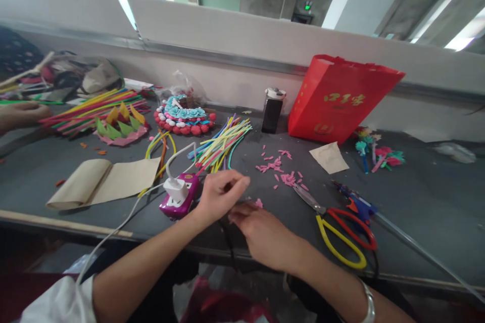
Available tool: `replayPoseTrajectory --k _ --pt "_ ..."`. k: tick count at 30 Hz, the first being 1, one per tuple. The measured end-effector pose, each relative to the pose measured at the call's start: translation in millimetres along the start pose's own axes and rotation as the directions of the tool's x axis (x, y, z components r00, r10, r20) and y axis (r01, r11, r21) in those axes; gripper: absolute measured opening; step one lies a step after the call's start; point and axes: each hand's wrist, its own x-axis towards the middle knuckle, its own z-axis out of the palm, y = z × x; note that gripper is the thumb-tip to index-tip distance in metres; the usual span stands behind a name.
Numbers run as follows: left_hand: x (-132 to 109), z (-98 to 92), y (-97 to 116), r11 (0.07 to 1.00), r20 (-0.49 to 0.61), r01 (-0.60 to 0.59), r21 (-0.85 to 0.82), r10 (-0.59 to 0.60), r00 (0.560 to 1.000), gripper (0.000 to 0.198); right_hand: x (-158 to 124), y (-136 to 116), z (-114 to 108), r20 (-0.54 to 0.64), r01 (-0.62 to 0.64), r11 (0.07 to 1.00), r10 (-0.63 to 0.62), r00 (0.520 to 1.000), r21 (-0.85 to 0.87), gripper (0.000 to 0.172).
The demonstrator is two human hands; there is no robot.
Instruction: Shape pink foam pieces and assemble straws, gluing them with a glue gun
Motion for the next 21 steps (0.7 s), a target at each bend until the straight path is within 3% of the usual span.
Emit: replayPoseTrajectory --k 4,12,17,21 --pt "7.1 5.0 -20.4 0.990 0.045 0.141 0.031 -0.142 0.989 0.015 -10.0 7.6 -9.0 -0.080 -0.106 0.994 0.107 0.991 0.012 0.041" --pt "8.2 12.7 -43.7 0.965 0.119 0.176 0.193 -0.201 0.972 0.015 -28.0 19.9 23.5 -0.158 -0.157 0.986 0.147 0.977 -0.057 0.048" --pt "1.8 18.8 -47.8 0.976 0.276 0.105 0.190 -0.156 0.948 0.018 -40.6 48.1 21.1 -0.252 -0.242 0.969 0.224 0.942 -0.045 0.047" --pt "-3.5 22.8 -42.2 0.977 0.461 -0.087 0.196 -0.013 0.887 0.026 -47.1 69.7 18.4 -0.304 -0.271 0.963 0.261 0.916 0.011 0.041"
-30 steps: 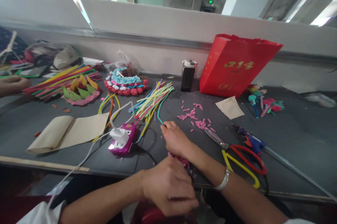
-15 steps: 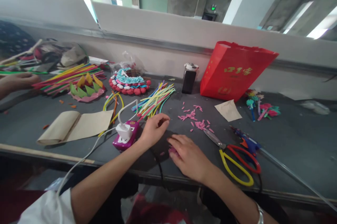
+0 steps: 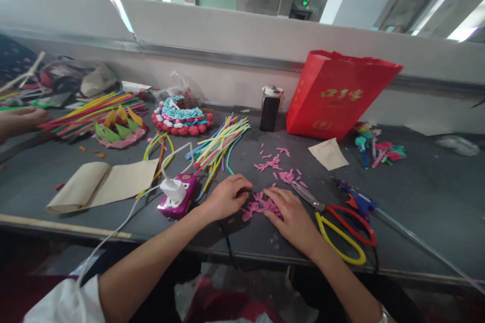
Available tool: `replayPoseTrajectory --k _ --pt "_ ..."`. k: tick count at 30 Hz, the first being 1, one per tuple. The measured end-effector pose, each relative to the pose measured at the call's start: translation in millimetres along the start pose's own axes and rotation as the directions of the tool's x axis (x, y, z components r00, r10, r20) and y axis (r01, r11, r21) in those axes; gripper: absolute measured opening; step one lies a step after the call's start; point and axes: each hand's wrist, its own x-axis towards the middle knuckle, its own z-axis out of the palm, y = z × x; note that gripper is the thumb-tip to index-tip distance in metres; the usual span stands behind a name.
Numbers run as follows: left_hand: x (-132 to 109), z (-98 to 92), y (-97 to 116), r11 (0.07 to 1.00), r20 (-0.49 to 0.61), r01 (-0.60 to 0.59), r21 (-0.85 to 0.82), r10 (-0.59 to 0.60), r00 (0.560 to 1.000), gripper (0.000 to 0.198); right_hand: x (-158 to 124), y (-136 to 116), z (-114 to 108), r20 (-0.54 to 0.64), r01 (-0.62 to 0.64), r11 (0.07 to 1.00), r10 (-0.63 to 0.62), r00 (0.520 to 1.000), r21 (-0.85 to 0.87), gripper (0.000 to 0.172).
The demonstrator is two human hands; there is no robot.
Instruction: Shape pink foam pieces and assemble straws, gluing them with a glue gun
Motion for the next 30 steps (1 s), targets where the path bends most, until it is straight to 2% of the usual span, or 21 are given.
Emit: replayPoseTrajectory --k 3,6,11,13,15,18,21,24,30 --pt "-1.0 -2.6 7.3 0.985 0.131 -0.107 0.132 0.089 0.987 0.031 -0.3 7.3 -2.6 -0.072 -0.022 0.999 0.025 0.997 0.048 0.040" --pt "-0.9 -9.4 10.2 0.976 0.204 -0.112 0.185 0.073 0.976 0.028 -1.6 4.1 -5.7 -0.120 -0.011 0.996 0.023 0.993 0.093 0.037" --pt "0.9 -24.2 -0.4 0.998 0.299 -0.069 -0.004 0.067 0.952 0.023 -3.4 -15.3 -7.3 -0.074 0.044 0.991 -0.035 0.997 0.126 0.035" --pt "2.9 -29.2 -6.8 0.998 0.225 0.000 -0.064 0.014 0.974 0.025 -2.1 -24.8 -5.9 -0.063 0.059 0.992 -0.053 0.997 0.107 0.036" --pt "5.5 -32.4 -12.5 0.990 0.068 0.103 -0.094 -0.097 0.993 0.025 1.6 -35.8 -2.8 -0.039 0.091 0.994 -0.089 0.995 0.057 0.039" --pt "9.0 -33.0 -18.6 0.960 -0.100 0.224 -0.171 -0.243 0.965 0.023 12.1 -55.2 6.4 0.036 0.183 0.982 -0.182 0.983 -0.047 0.044" --pt "10.3 -30.9 -20.3 0.947 -0.143 0.249 -0.200 -0.280 0.949 0.021 23.9 -75.5 18.6 0.121 0.202 0.969 -0.186 0.975 -0.143 0.047" --pt "9.6 -29.3 -18.3 0.964 -0.159 0.216 -0.153 -0.239 0.958 0.022 26.6 -92.6 28.8 0.160 0.208 0.959 -0.178 0.971 -0.194 0.047" --pt "7.2 -28.9 -16.9 0.979 -0.160 0.179 -0.096 -0.193 0.968 0.024 -9.6 -104.2 31.2 0.190 0.324 0.934 -0.295 0.936 -0.149 0.048"
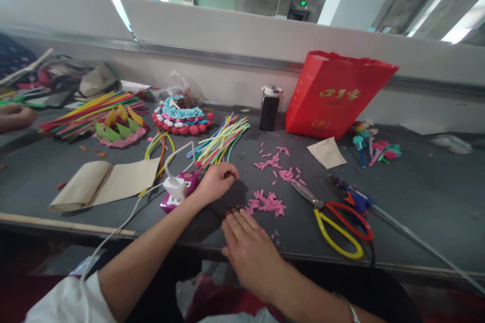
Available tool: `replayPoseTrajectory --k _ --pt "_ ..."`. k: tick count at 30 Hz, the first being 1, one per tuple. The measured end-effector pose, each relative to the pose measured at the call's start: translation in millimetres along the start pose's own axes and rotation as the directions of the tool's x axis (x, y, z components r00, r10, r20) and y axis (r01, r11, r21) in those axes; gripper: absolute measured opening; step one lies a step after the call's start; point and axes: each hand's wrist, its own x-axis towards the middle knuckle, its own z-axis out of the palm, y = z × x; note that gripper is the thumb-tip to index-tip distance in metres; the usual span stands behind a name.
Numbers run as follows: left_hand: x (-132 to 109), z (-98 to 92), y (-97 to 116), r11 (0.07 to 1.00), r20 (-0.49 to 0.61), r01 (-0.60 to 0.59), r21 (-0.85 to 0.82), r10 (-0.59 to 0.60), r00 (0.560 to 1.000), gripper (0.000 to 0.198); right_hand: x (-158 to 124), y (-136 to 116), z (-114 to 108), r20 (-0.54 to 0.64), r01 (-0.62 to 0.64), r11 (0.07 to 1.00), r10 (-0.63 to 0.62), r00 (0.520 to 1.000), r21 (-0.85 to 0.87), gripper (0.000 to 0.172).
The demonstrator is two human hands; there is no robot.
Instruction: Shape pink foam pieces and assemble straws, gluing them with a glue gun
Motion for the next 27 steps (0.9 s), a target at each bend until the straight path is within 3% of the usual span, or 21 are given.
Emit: replayPoseTrajectory --k 6,12,19,23,27 --pt "-1.3 2.4 2.2 0.998 0.067 -0.045 0.036 0.043 0.997 0.026 -29.3 8.6 -7.4 -0.015 -0.036 0.996 0.037 0.999 0.087 0.042" --pt "-2.0 3.4 4.7 0.992 0.068 -0.082 0.098 0.075 0.995 0.028 -21.8 29.4 -14.7 -0.108 -0.225 0.973 0.230 0.967 0.060 0.040" --pt "-1.4 2.4 -3.3 0.987 -0.020 0.004 0.161 -0.001 1.000 0.027 -8.4 24.1 -7.5 -0.084 -0.173 0.982 0.180 0.980 0.078 0.043" --pt "-4.3 3.7 -1.8 0.984 0.092 0.007 0.178 -0.024 0.995 0.023 -5.2 22.0 -0.4 -0.057 -0.146 0.987 0.149 0.987 0.065 0.043" --pt "-9.8 1.9 8.1 0.993 0.277 -0.008 0.118 -0.025 0.961 0.020 -26.5 18.6 -2.1 -0.093 -0.112 0.989 0.121 0.988 0.095 0.038"
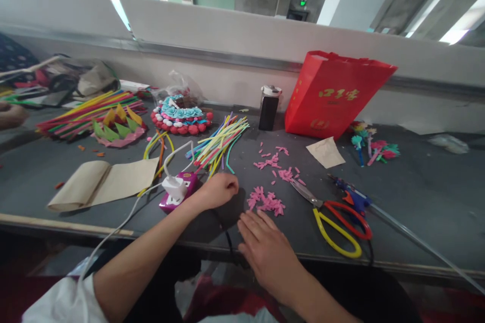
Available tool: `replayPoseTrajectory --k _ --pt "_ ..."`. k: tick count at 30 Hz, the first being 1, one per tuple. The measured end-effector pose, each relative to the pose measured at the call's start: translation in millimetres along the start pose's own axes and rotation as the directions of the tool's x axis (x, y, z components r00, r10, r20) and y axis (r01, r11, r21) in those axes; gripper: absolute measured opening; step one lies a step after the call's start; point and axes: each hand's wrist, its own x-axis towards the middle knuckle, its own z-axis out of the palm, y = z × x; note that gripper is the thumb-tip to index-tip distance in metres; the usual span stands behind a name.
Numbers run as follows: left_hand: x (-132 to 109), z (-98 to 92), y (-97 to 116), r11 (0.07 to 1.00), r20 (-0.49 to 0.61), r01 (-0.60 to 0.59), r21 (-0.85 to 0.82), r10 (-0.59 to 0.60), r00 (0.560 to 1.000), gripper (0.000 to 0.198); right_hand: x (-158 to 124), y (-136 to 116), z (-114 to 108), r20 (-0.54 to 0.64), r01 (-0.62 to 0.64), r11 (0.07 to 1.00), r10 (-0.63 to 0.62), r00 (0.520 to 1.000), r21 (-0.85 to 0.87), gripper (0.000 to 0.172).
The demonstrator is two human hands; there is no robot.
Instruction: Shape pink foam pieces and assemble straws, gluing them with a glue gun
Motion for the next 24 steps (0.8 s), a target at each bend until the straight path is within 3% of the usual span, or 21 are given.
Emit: replayPoseTrajectory --k 4,7,10,14,16,18,21,24 --pt "-2.9 0.4 11.8 0.929 0.166 0.107 -0.354 -0.050 0.985 0.017 -24.1 1.1 -12.3 -0.059 0.031 0.998 -0.028 0.998 0.051 0.036" --pt "0.9 3.7 11.1 0.835 0.095 0.152 -0.529 -0.119 0.988 0.013 -25.2 5.0 -20.2 -0.072 -0.013 0.999 0.017 0.997 0.045 0.038" --pt "5.5 6.5 3.8 0.836 0.009 0.165 -0.523 -0.189 0.982 0.013 -12.7 7.4 -20.5 -0.058 -0.072 0.997 0.074 0.996 0.034 0.042" --pt "4.7 6.7 1.7 0.927 0.020 0.175 -0.333 -0.179 0.984 0.015 6.9 2.2 -10.6 0.003 -0.074 0.996 0.074 0.997 0.053 0.046" --pt "1.8 6.5 5.8 0.937 0.079 0.172 -0.305 -0.156 0.985 0.016 10.8 -1.5 -4.2 0.032 -0.041 0.997 0.039 0.999 0.066 0.047" --pt "-1.6 6.7 11.8 0.894 0.178 0.235 -0.381 -0.179 0.968 0.018 8.1 -3.5 1.6 0.047 -0.010 0.997 0.007 0.999 0.074 0.048" --pt "-7.4 7.0 22.7 0.773 0.359 0.356 -0.524 -0.179 0.916 0.023 -8.4 -2.0 5.8 0.043 -0.007 0.998 0.004 0.999 0.069 0.046" --pt "-13.5 5.3 34.1 0.700 0.542 0.419 -0.578 -0.055 0.839 0.029 -34.2 3.1 1.7 -0.005 -0.006 0.998 0.007 1.000 0.060 0.041"
